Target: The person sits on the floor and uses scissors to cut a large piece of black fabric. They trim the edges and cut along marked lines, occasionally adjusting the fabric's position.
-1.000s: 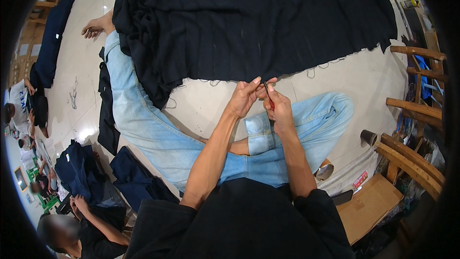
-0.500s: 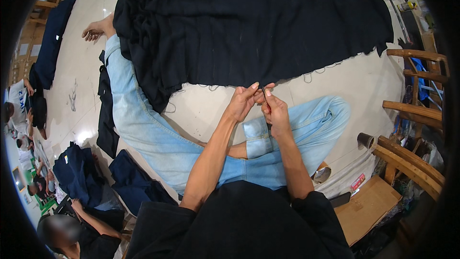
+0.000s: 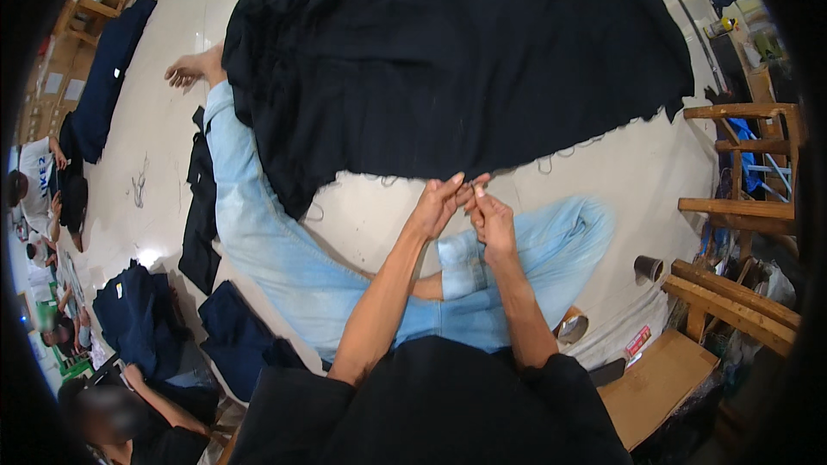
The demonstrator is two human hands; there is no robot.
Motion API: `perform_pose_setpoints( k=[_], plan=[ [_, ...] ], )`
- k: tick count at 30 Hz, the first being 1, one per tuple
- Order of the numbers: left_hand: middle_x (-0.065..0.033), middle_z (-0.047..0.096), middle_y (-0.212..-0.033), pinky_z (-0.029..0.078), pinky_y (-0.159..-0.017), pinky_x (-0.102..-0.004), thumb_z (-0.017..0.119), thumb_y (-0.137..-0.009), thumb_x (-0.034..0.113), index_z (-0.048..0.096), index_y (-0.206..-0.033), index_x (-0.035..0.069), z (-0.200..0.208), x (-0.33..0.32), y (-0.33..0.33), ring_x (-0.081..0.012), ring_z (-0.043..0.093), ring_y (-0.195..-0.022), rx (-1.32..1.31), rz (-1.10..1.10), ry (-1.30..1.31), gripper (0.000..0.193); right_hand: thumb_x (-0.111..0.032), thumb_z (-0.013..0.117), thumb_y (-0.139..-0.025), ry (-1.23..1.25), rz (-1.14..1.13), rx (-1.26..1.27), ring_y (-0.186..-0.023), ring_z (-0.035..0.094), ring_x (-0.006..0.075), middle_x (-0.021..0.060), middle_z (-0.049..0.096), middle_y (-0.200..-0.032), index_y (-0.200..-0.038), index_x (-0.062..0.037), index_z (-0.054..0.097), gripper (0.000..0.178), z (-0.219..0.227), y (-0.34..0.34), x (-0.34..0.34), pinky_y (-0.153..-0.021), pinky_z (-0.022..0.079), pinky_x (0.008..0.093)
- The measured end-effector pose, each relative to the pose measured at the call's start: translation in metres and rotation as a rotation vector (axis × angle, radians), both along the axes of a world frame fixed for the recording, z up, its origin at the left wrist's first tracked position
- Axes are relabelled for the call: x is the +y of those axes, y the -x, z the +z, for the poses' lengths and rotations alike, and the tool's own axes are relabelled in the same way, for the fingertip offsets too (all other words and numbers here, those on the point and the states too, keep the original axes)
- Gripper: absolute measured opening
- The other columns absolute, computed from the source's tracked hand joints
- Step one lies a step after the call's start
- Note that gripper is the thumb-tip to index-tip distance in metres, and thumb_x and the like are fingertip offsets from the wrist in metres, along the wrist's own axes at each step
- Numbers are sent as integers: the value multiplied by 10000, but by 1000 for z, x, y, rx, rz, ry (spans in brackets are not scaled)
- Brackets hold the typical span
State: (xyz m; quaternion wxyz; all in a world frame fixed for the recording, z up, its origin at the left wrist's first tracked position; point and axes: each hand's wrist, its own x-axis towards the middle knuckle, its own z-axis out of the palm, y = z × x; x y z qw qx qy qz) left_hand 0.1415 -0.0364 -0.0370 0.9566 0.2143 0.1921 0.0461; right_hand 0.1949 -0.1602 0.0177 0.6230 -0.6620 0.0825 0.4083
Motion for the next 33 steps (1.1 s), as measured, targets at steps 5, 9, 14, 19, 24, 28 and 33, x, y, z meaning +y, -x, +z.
perform_pose_setpoints(
  k=[5,9,14,19,24,28,33],
  plan=[
    [-315,594,-1284,520,-991,-342,584,-1002,183,634,-793,-1,10,-2,-5,-283,646,-1155,20,68,-17,283,-480,524,-1021,-79,-68,-10,-412,238,5,-98,322,-546,-907,-25,631,482,6,7,-10,-371,176,210],
    [-138,688,-1027,503,-960,-292,644,-980,232,654,-884,1,-2,-4,-2,-146,635,-931,106,105,-139,251,-421,582,-1006,-87,-154,64,-418,240,0,-102,323,-554,-884,-27,614,413,10,-9,7,-372,177,211],
    [-33,632,-836,477,-908,-277,667,-967,309,641,-784,45,-3,-1,-2,-116,610,-891,237,-14,-366,322,-277,682,-964,-72,-122,-49,-429,262,-6,-102,370,-563,-805,-95,587,260,-12,-25,17,-379,181,210],
    [-55,646,-856,449,-1010,-294,642,-981,358,616,-748,53,-9,13,-2,-137,630,-944,327,-188,-499,384,-263,685,-962,-25,-137,-346,-433,280,-14,-111,405,-555,-783,-118,589,250,-37,-25,19,-380,198,205],
    [-82,683,-930,427,-1066,-297,621,-988,384,683,-845,0,-11,16,-3,-147,638,-975,270,-206,-442,415,-337,688,-953,-25,-92,-107,-456,280,0,-102,394,-570,-786,-78,622,315,-18,-28,13,-401,196,217],
    [-78,690,-946,441,-1031,-283,625,-983,395,709,-947,-35,-15,13,-1,-136,635,-984,257,-194,-473,440,-330,681,-960,-40,-123,0,-445,287,-18,-111,372,-562,-784,-89,593,311,-2,-24,13,-385,189,198],
    [-72,692,-958,456,-939,-253,656,-957,431,714,-979,-33,10,16,-2,-111,622,-954,316,-259,-524,469,-230,672,-969,-90,-123,-25,-428,270,-11,-110,389,-574,-892,-42,644,205,-16,-21,8,-381,192,194]
  ],
)
